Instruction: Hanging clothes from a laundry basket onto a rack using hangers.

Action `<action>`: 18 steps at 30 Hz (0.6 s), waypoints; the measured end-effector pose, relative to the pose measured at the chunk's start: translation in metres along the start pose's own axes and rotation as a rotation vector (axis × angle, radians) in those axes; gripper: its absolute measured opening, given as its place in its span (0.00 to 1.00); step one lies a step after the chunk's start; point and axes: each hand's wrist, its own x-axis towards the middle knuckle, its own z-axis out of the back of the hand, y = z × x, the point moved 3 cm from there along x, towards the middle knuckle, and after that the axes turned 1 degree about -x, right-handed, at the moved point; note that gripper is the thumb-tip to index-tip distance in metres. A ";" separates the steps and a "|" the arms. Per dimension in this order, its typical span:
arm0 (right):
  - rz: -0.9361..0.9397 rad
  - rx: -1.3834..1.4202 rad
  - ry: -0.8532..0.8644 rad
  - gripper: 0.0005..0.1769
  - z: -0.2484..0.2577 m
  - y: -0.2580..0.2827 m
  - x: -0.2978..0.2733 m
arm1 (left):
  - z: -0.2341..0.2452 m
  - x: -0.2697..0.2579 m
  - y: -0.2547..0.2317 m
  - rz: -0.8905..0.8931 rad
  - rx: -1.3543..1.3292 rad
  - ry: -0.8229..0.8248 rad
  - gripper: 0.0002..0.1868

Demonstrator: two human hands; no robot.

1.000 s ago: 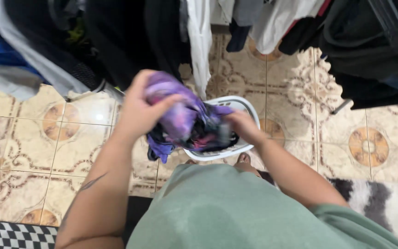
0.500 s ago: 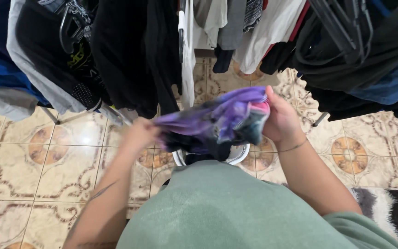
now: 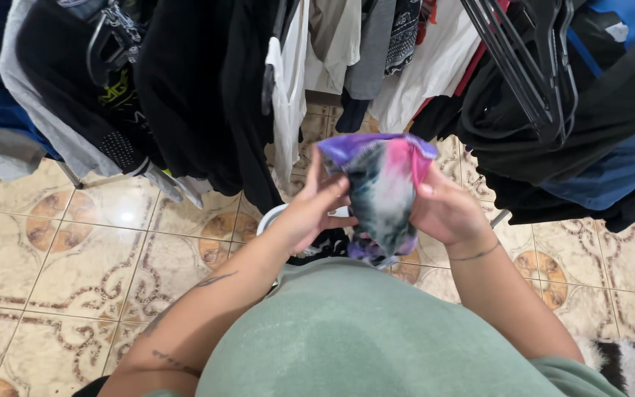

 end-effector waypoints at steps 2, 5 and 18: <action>-0.033 -0.036 -0.029 0.34 0.037 -0.007 -0.015 | -0.006 0.005 0.000 -0.006 -0.139 -0.027 0.54; -0.037 -0.124 -0.114 0.24 0.062 -0.002 -0.026 | 0.000 0.022 0.009 -0.125 -0.315 -0.054 0.54; 0.213 -0.230 -0.563 0.07 0.123 0.066 -0.043 | 0.015 0.019 -0.051 -0.717 0.301 -0.323 0.27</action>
